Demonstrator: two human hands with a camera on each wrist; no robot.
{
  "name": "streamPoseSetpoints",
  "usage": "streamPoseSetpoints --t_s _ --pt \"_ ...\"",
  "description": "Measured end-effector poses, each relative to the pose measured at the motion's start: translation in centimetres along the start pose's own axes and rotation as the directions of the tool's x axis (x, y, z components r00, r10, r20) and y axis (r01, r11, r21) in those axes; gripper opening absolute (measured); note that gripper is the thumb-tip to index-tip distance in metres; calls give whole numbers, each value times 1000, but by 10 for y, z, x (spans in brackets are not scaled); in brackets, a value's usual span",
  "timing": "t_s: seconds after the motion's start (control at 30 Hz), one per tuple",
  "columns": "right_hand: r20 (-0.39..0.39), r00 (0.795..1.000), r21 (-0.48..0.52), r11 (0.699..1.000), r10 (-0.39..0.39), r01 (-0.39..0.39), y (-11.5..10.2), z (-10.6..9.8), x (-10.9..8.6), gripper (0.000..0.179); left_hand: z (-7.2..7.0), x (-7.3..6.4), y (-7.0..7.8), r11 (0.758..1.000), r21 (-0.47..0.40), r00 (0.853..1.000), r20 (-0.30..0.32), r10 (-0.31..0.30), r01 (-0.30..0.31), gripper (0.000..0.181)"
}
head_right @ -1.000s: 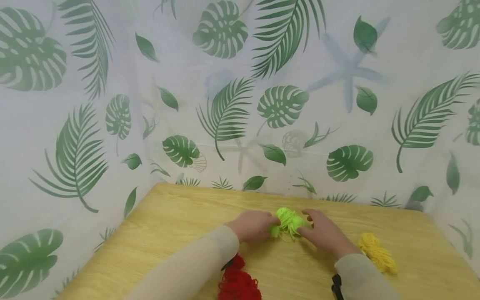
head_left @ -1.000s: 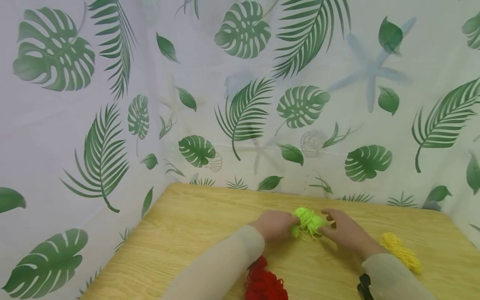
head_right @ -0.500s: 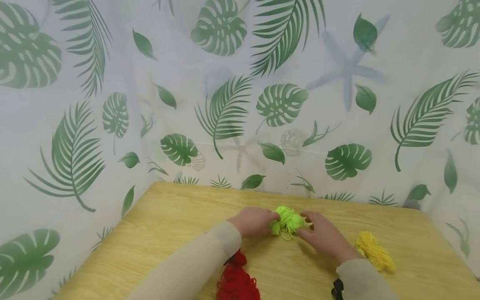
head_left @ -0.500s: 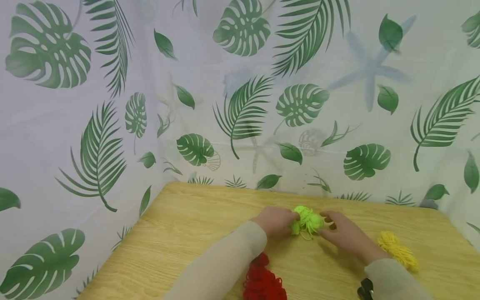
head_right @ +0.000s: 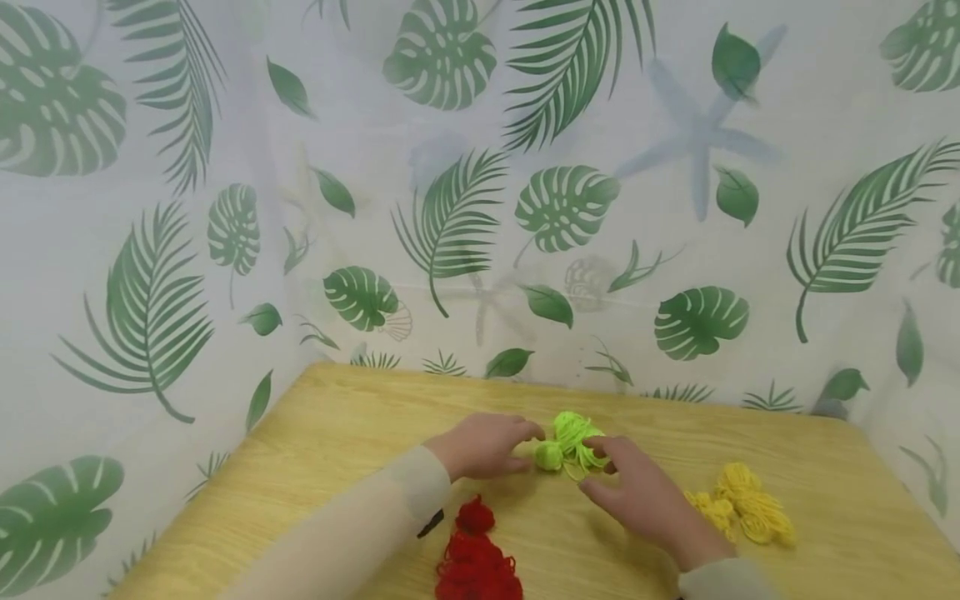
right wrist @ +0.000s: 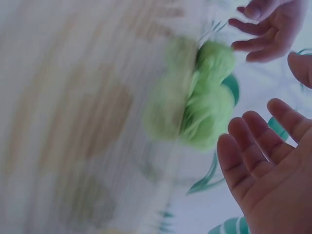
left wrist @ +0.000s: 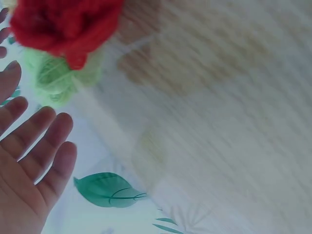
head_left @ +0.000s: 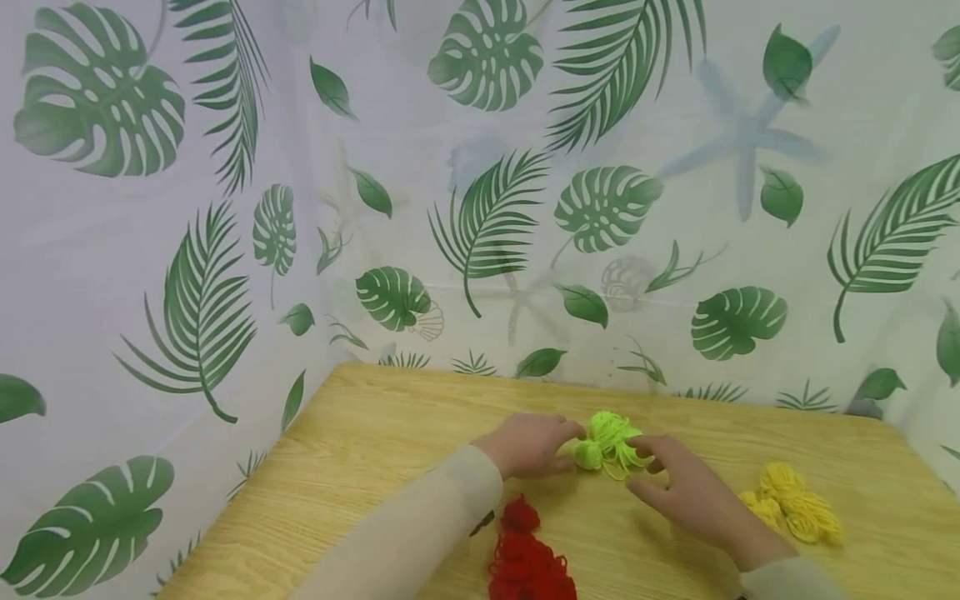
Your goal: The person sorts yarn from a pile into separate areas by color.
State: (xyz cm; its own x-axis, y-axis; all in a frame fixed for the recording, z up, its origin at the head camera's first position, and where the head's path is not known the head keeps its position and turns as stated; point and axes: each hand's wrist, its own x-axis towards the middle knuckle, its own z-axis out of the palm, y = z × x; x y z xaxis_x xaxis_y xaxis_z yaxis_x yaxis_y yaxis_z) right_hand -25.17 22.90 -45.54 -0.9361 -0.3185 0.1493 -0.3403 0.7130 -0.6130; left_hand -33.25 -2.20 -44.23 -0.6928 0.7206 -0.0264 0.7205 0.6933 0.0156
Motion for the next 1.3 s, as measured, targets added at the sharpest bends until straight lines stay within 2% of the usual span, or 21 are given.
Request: streamPoseSetpoints --t_s 0.27,0.47,0.57,0.7,0.87,1.0,1.1,1.17,1.27,1.3 --pt "72 994 42 996 -81 78 -35 18 -8 55 -5 -32 0 997 -71 999 28 -19 21 46" --pt "138 975 45 985 -172 167 -56 29 -15 55 -2 -57 -6 981 -181 998 20 -60 63 46" --pt "199 965 56 985 -171 163 -63 34 -19 57 2 -69 -10 973 -221 997 14 -70 71 44" --pt "276 951 97 988 -141 118 -72 42 -22 57 8 -82 -14 960 -268 997 15 -73 75 41" --pt "360 925 134 988 -123 79 -85 50 -22 64 11 -92 -15 933 -355 998 22 -57 61 37" --pt "429 887 144 983 -169 117 -89 59 -25 74 13 -97 -12 919 -393 1000 19 -14 20 30" --pt "467 860 116 978 -208 174 -89 69 -26 75 16 -104 -10 903 -429 1000 26 -14 24 24" --pt "485 848 96 977 -212 189 -88 74 -26 74 17 -108 -9 886 -462 999 39 -29 44 24" --pt "497 836 72 971 -233 228 -85 76 -26 67 18 -111 -7 838 -539 996 67 -61 88 23" --pt "500 834 72 971 -234 229 -84 75 -26 65 17 -111 -7 830 -550 996 72 -61 90 23"
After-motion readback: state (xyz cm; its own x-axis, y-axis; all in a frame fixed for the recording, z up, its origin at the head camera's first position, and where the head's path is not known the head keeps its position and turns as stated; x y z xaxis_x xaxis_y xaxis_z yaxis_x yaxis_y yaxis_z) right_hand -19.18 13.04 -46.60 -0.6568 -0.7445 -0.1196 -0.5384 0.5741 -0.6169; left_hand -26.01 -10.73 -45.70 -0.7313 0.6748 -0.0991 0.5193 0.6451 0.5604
